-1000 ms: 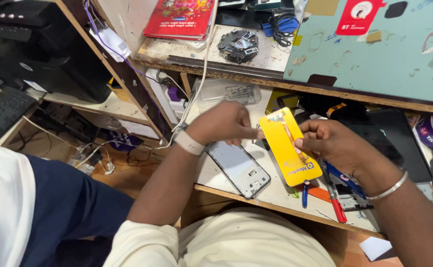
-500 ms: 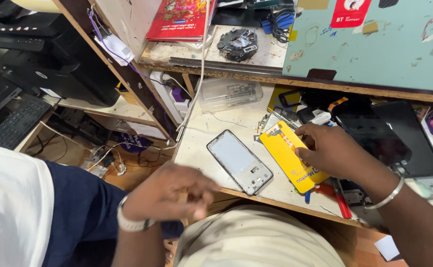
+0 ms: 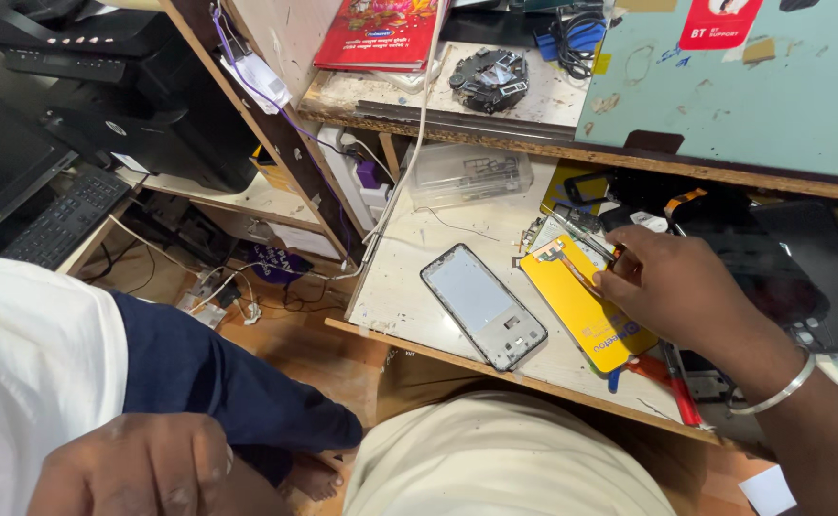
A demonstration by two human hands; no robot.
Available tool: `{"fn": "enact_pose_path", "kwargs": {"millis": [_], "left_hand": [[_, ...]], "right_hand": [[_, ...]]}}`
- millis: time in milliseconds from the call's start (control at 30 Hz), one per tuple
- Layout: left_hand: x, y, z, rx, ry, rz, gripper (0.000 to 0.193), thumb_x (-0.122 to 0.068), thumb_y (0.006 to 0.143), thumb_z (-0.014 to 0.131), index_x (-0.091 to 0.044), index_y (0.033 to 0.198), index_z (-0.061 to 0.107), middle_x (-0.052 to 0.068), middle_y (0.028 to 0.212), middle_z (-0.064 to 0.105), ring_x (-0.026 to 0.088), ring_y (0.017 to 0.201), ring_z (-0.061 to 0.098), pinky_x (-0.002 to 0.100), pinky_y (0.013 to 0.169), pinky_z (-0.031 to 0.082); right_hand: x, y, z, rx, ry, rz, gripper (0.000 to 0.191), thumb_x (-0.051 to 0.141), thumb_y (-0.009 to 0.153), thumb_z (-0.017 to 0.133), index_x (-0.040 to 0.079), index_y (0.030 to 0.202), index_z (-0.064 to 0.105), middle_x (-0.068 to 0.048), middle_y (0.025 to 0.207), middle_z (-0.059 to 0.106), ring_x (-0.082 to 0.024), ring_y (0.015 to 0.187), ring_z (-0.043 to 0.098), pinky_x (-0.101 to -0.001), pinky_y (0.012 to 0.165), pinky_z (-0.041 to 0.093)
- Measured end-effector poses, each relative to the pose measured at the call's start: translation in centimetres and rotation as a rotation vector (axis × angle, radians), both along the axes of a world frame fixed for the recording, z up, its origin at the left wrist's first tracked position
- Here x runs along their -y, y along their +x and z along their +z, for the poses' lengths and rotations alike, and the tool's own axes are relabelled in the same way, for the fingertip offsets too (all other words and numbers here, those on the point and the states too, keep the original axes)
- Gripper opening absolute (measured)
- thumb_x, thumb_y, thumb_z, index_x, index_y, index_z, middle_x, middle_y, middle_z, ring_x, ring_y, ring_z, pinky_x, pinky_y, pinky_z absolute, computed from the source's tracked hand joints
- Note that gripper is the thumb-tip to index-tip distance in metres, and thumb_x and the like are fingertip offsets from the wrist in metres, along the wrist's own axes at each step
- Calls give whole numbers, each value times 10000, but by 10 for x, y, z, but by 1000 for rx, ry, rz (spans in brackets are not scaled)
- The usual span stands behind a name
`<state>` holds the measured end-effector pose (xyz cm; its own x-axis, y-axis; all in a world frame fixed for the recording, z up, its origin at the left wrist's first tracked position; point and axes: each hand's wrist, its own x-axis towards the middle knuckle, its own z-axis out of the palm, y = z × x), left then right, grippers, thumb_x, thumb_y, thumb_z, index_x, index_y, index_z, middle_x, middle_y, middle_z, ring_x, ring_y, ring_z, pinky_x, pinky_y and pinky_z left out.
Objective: The person replaces the battery in a disassembled mobile phone. They remove the old battery, peel protective film from a new battery, apply adhesive tape, and install the new battery into the phone chassis. They then reattach the motherboard and secure it with screws.
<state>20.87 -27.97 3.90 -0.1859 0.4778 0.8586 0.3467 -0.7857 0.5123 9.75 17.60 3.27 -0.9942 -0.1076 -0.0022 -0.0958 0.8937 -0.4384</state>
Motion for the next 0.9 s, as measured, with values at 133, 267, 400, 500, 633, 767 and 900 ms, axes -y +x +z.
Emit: {"fn": "enact_pose_path", "kwargs": {"millis": [133, 267, 400, 500, 633, 767, 900], "left_hand": [[-5, -6, 2, -10, 13, -50, 441, -113, 1056, 465, -227, 632, 414, -11, 645, 584, 122, 408, 546, 301, 399, 337], [-12, -18, 3, -58, -1, -109, 424, -129, 1054, 482, -212, 644, 548, 7, 682, 656, 128, 439, 605, 290, 405, 384], [-17, -16, 3, -50, 13, -86, 408, -125, 1051, 508, -216, 654, 527, 2, 691, 646, 120, 447, 601, 297, 407, 391], [-16, -15, 4, -81, -8, -88, 393, -131, 1047, 514, -209, 663, 542, 8, 698, 652, 128, 452, 611, 297, 407, 398], [-15, -14, 2, -89, -13, -61, 367, -175, 1040, 525, -200, 674, 522, 15, 705, 653, 136, 466, 616, 300, 420, 391], [-13, -15, 3, -87, -6, -24, 350, -219, 1033, 537, -191, 686, 503, 22, 711, 654, 143, 479, 620, 303, 434, 384], [-31, -33, -7, -65, -6, 96, 345, -263, 1026, 549, -182, 697, 483, 29, 717, 655, 151, 493, 625, 306, 448, 377]], "right_hand": [[-7, -4, -6, -167, -52, 31, 440, 274, 842, 767, 30, 1200, 693, -120, 822, 765, -245, 696, 741, -362, 660, 572], [-15, -7, -15, -257, -90, 30, 433, 289, 852, 771, 17, 1182, 699, -119, 850, 767, -224, 708, 747, -352, 652, 578], [-16, -10, -20, -290, -106, 23, 441, 311, 860, 776, 15, 1177, 703, -129, 848, 762, -225, 710, 748, -348, 653, 582], [-15, -10, -21, -292, -103, 27, 449, 325, 855, 780, 14, 1170, 705, -129, 847, 761, -223, 706, 748, -346, 650, 585], [-13, -10, -21, -288, -88, 30, 442, 326, 856, 781, 17, 1164, 709, -127, 837, 759, -226, 695, 742, -347, 646, 582], [-12, -10, -19, -255, -104, 16, 432, 326, 850, 780, 23, 1151, 713, -125, 836, 760, -220, 691, 745, -345, 639, 582], [-12, -11, -18, -249, -110, 24, 412, 323, 850, 778, 32, 1134, 718, -118, 826, 762, -215, 687, 743, -344, 639, 577]]}}
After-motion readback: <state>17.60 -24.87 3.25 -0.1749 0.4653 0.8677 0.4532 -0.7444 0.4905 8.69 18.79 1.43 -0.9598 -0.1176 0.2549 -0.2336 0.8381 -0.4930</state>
